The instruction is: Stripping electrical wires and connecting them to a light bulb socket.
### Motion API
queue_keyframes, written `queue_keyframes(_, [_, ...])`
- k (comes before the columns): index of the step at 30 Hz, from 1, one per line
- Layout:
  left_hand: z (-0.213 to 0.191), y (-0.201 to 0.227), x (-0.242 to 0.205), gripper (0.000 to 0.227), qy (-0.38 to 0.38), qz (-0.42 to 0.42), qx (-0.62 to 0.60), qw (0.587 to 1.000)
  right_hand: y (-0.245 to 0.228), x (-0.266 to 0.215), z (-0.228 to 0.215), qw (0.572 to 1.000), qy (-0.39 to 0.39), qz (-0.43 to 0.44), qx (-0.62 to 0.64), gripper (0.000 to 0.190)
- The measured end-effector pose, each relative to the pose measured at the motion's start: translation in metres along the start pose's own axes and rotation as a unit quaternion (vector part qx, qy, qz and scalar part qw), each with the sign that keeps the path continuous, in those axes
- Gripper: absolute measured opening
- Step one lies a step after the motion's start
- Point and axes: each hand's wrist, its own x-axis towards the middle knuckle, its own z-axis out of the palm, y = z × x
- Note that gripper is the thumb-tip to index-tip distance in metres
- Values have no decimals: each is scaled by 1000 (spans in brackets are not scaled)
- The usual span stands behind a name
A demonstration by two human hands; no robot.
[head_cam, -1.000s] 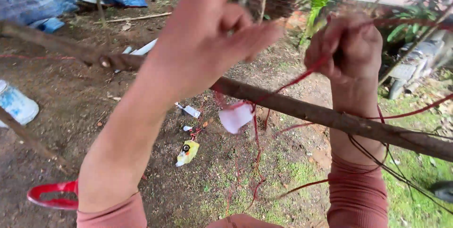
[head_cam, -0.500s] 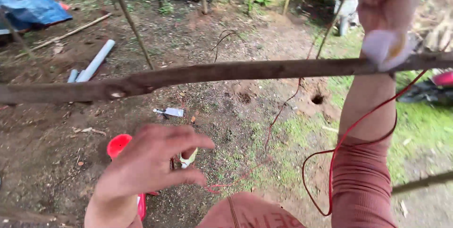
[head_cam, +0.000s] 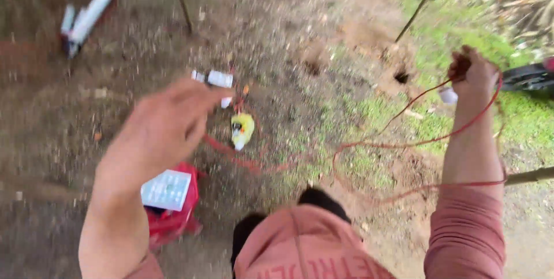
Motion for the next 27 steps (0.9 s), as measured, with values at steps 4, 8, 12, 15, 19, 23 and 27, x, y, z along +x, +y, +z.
queue_keyframes(4, [4,-41,-47,33,130,25,-5,991,64,-16,13,998,-18,30,-51,20])
queue_keyframes(8, [1,-87,-62,37,188,20,-67,980,89,-71,73,998,-41,22,-53,17])
queue_keyframes(12, [22,-144,-59,30,220,3,-106,970,122,-67,104,992,-55,33,-105,17])
queue_keyframes(15, [56,-199,-49,23,221,-21,-127,967,148,-60,132,989,-48,8,-142,14])
queue_keyframes(19, [116,-287,-26,19,231,-137,-221,938,215,-4,162,985,-74,-8,-155,25])
queue_keyframes(23, [159,-389,23,24,241,-109,-206,942,298,35,174,989,-84,25,-122,22])
queue_keyframes(27, [164,-490,88,19,295,-127,-181,930,371,72,180,990,-43,94,-99,16])
